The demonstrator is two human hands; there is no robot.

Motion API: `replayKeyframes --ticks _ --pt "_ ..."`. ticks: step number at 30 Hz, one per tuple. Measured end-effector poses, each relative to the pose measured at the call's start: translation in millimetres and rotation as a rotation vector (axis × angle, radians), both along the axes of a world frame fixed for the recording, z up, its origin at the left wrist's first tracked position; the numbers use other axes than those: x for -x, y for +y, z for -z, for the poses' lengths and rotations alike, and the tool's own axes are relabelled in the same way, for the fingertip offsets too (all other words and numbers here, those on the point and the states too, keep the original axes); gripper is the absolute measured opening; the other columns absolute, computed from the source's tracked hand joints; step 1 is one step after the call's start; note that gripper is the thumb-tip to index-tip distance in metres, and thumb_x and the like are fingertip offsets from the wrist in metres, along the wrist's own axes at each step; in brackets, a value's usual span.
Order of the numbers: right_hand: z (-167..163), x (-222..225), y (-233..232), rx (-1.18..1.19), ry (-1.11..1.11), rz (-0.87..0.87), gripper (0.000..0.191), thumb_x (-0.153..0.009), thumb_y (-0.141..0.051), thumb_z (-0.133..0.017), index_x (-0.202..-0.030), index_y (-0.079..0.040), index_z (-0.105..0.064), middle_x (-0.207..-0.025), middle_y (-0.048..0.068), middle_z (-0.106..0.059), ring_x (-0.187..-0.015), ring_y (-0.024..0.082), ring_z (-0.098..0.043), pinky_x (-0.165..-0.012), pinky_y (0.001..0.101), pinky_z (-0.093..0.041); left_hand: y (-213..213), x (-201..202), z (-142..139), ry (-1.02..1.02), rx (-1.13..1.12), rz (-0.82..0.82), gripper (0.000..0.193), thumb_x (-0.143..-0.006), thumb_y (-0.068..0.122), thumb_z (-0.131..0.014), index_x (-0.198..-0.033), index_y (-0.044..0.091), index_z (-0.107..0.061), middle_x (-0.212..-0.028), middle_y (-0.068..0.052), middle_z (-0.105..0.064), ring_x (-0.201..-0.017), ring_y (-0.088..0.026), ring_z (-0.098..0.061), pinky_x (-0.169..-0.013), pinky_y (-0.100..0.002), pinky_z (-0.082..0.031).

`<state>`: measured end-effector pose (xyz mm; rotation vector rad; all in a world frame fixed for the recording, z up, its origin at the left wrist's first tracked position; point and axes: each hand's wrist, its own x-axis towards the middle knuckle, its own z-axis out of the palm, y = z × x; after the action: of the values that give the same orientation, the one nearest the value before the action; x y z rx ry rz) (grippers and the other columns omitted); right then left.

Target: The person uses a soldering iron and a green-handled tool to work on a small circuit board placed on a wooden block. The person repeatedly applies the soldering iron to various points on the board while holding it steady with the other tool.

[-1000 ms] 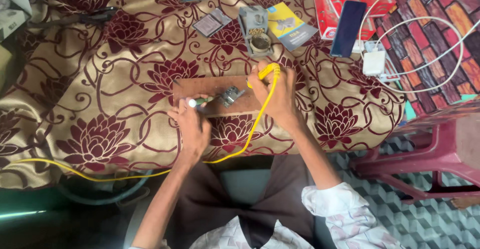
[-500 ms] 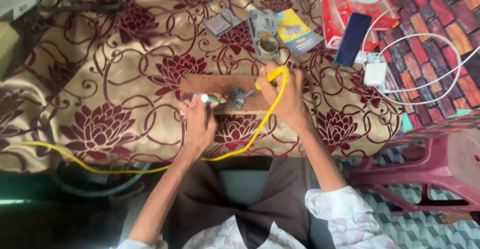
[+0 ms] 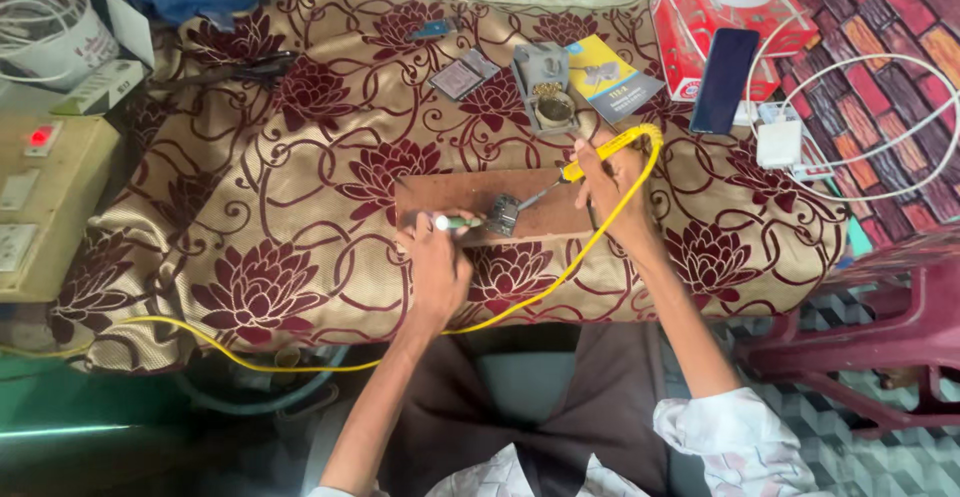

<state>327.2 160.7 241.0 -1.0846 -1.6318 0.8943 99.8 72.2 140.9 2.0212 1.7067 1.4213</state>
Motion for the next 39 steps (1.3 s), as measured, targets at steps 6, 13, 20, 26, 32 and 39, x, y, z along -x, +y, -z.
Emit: replayKeyframes --ticks 6,13,20,26,32,39 --pt "14 -19 -15 -0.003 -0.03 -0.027 0.037 -0.112 -0.032 -0.049 -0.096 0.0 -0.059 -0.067 0.005 -0.06 -0.054 0.007 -0.057 -0.05 0.022 -0.042 -11 -5 -6 -0.019 0.005 -0.03 0.041 -0.071 -0.004 -0.051 -0.108 0.007 -0.066 -0.11 -0.014 -0.066 -0.1 -0.032 -0.049 -0.089 -0.046 -0.029" --pt "32 -17 -19 0.007 0.055 -0.08 0.031 -0.11 -0.031 -0.045 -0.103 -0.003 -0.057 -0.071 0.003 -0.062 -0.053 0.006 -0.058 -0.049 0.0208 -0.042 -19 -1 -8 -0.047 -0.068 0.0 0.044 -0.07 -0.005 -0.051 -0.112 0.004 -0.063 -0.111 -0.013 -0.064 -0.1 -0.032 -0.051 -0.088 -0.047 -0.028" --pt "31 -8 -28 -0.007 -0.073 -0.023 0.031 -0.112 -0.028 -0.047 -0.105 -0.002 -0.062 -0.063 0.008 -0.062 -0.053 0.006 -0.046 -0.052 0.0213 -0.035 -7 2 2 -0.035 -0.027 -0.018 0.038 -0.075 -0.006 -0.052 -0.11 0.004 -0.061 -0.117 -0.008 -0.067 -0.102 -0.028 -0.05 -0.09 -0.044 -0.027" --pt "28 3 -39 -0.033 0.04 0.086 0.029 -0.107 -0.023 -0.048 -0.101 0.001 -0.062 -0.078 0.006 -0.067 -0.057 0.006 -0.059 -0.046 0.0217 -0.035 -5 6 8 -0.003 -0.015 -0.069 0.046 -0.07 -0.006 -0.053 -0.114 0.006 -0.06 -0.104 -0.012 -0.055 -0.096 -0.028 -0.042 -0.086 -0.044 -0.026" --pt "44 -2 -55 -0.155 0.126 0.169 0.033 -0.114 -0.021 -0.046 -0.1 0.004 -0.063 -0.076 0.009 -0.064 -0.059 0.009 -0.058 -0.058 0.0246 -0.052 -5 9 10 -0.092 -0.069 -0.094 0.044 -0.077 -0.007 -0.052 -0.117 0.01 -0.061 -0.107 -0.008 -0.059 -0.097 -0.026 -0.044 -0.09 -0.043 -0.025" --pt "62 -3 -51 -0.133 0.259 0.167 0.033 -0.115 -0.023 -0.045 -0.103 0.004 -0.06 -0.077 0.008 -0.06 -0.063 0.01 -0.06 -0.063 0.0254 -0.054 -9 10 9 -0.158 -0.171 -0.023 0.009 -0.102 0.008 -0.056 -0.109 0.01 -0.06 -0.108 -0.004 -0.068 -0.094 -0.024 -0.05 -0.091 -0.042 -0.026"
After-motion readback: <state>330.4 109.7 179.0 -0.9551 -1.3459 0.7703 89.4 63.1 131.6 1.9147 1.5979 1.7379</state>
